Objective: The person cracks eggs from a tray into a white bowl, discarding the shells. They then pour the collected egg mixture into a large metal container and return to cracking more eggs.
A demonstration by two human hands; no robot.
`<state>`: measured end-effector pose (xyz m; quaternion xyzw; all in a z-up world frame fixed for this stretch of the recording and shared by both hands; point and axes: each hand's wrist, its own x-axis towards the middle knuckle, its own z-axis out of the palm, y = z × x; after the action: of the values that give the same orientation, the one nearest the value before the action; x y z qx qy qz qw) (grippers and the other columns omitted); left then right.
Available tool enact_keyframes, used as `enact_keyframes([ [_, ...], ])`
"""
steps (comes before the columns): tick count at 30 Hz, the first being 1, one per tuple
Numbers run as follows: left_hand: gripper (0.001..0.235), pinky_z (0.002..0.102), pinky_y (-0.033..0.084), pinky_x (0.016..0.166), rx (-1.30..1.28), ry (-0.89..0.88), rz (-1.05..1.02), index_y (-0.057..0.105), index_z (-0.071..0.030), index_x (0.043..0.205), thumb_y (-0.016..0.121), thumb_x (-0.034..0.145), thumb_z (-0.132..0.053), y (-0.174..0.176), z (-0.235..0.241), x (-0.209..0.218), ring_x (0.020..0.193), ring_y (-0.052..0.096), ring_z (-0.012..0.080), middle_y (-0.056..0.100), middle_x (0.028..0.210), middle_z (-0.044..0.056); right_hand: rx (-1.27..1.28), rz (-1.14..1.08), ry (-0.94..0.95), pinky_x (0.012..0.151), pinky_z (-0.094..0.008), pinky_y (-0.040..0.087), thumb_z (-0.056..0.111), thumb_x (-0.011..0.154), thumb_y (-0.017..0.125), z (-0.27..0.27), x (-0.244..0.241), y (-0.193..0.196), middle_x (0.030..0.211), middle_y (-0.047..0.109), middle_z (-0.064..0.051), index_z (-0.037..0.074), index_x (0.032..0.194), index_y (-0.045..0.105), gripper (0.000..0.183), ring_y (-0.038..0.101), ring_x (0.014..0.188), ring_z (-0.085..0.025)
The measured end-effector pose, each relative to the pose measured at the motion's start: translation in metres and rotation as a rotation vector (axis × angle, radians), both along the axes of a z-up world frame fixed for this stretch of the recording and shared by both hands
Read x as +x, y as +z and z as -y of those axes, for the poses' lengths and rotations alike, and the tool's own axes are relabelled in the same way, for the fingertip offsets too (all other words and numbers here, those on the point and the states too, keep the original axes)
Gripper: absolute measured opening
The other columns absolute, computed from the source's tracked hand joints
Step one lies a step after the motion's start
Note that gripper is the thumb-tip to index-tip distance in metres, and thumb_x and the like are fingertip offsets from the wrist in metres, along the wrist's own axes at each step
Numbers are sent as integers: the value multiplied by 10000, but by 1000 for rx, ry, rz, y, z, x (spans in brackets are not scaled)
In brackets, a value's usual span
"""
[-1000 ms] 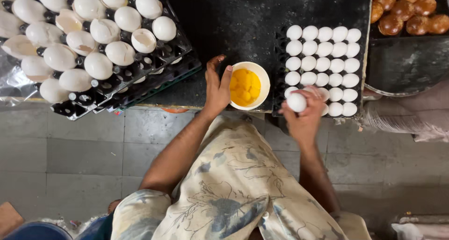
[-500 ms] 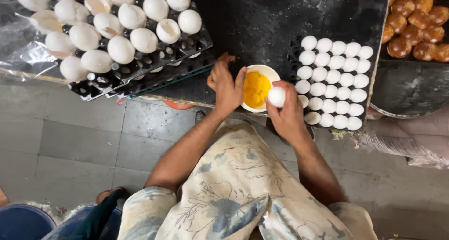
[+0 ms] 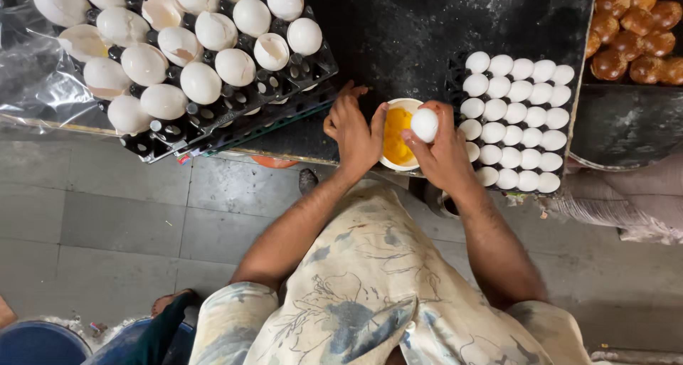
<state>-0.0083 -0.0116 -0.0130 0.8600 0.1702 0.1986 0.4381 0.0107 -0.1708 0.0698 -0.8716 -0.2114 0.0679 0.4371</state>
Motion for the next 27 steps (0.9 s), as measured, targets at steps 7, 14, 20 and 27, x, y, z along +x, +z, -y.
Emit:
enact_keyframes([
  [7, 505, 552, 205, 1116, -12, -39, -3, 511, -49, 1362, 656, 989, -357, -2, -2, 1, 1418, 389, 352, 450, 1536, 171, -70, 13, 45, 747, -388, 574, 210, 1014, 679, 1, 7, 25, 1085, 686, -201, -12, 1330, 429, 461, 734, 892, -295],
  [14, 489, 558, 207, 1117, -31, -55, 3, 515, -47, 1354, 650, 993, -348, -3, -3, 1, 1416, 393, 360, 456, 1531, 175, -45, 107, 52, 790, -386, 536, 208, 1034, 683, 7, 2, 56, 1080, 656, -182, -17, 1317, 441, 435, 677, 895, -289],
  [20, 472, 523, 225, 1125, -16, -52, 46, 525, -61, 1354, 660, 993, -333, -3, -4, 1, 1401, 423, 357, 477, 1523, 180, 25, 295, 14, 868, -379, 542, 145, 971, 753, -2, -6, 34, 1221, 611, -202, -9, 1333, 487, 475, 656, 1021, -286],
  [27, 475, 495, 249, 1128, 13, -58, 80, 530, -73, 1374, 670, 991, -315, -3, -5, -1, 1410, 444, 342, 500, 1520, 168, -68, 42, -214, 868, -343, 559, 135, 868, 837, 56, -20, 17, 1227, 668, -155, 35, 1312, 567, 530, 692, 1042, -253],
])
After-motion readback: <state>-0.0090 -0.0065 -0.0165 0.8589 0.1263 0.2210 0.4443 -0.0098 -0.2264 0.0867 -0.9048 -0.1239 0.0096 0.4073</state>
